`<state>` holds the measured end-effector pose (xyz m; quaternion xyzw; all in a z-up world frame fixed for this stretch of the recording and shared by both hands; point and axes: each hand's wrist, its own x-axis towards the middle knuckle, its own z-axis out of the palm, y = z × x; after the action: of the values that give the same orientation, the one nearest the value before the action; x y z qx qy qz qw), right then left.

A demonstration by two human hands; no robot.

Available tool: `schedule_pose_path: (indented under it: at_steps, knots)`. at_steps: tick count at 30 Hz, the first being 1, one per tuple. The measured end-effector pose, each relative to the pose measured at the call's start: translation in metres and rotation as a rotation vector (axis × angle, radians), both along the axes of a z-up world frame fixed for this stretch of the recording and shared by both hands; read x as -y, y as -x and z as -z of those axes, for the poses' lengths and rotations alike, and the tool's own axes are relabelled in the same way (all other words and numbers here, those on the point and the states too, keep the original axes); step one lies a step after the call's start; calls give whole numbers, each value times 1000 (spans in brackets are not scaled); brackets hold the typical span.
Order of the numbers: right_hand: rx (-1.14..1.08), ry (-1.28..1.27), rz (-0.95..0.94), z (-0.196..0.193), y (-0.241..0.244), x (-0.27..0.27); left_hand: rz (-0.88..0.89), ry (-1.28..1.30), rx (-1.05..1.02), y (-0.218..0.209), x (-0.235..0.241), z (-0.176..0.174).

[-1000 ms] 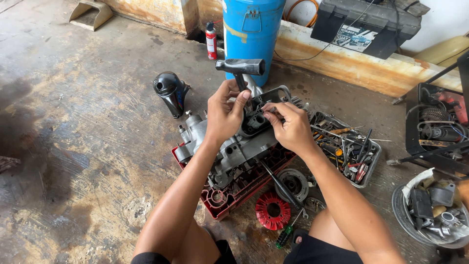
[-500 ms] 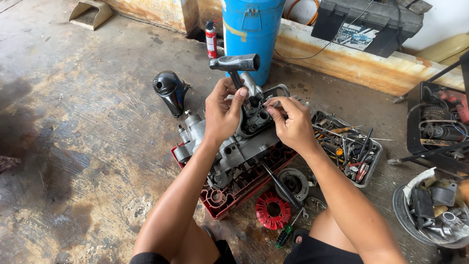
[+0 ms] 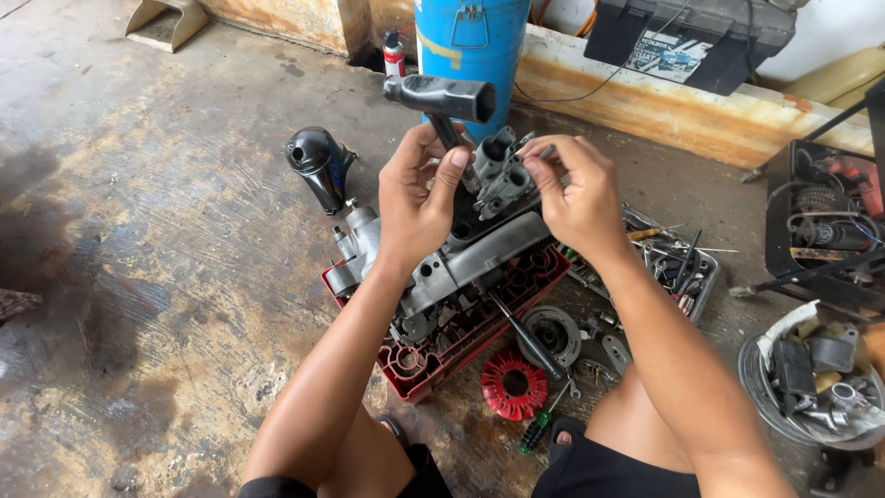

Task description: The person sits on the floor and works on a disassembled engine. They use a hammer to tap a metal component, then pick up a cylinder head and use a screwdriver to adjust or remove parts within it.

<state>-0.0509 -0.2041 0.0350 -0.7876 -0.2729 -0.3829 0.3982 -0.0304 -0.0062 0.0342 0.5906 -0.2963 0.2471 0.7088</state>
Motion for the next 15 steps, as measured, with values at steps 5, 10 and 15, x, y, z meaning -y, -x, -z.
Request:
schedule_pose_path:
  at_steps: [5,10,15]
  knots:
    - [18,19,39,-14,34,22,22,-104,40,37,-3,-21]
    - [-26,50,137,-26,94,50,134,-184,55,71,16,-35]
    - [-276,80,214,-17,163,75,164,-349,25,102,60,-33]
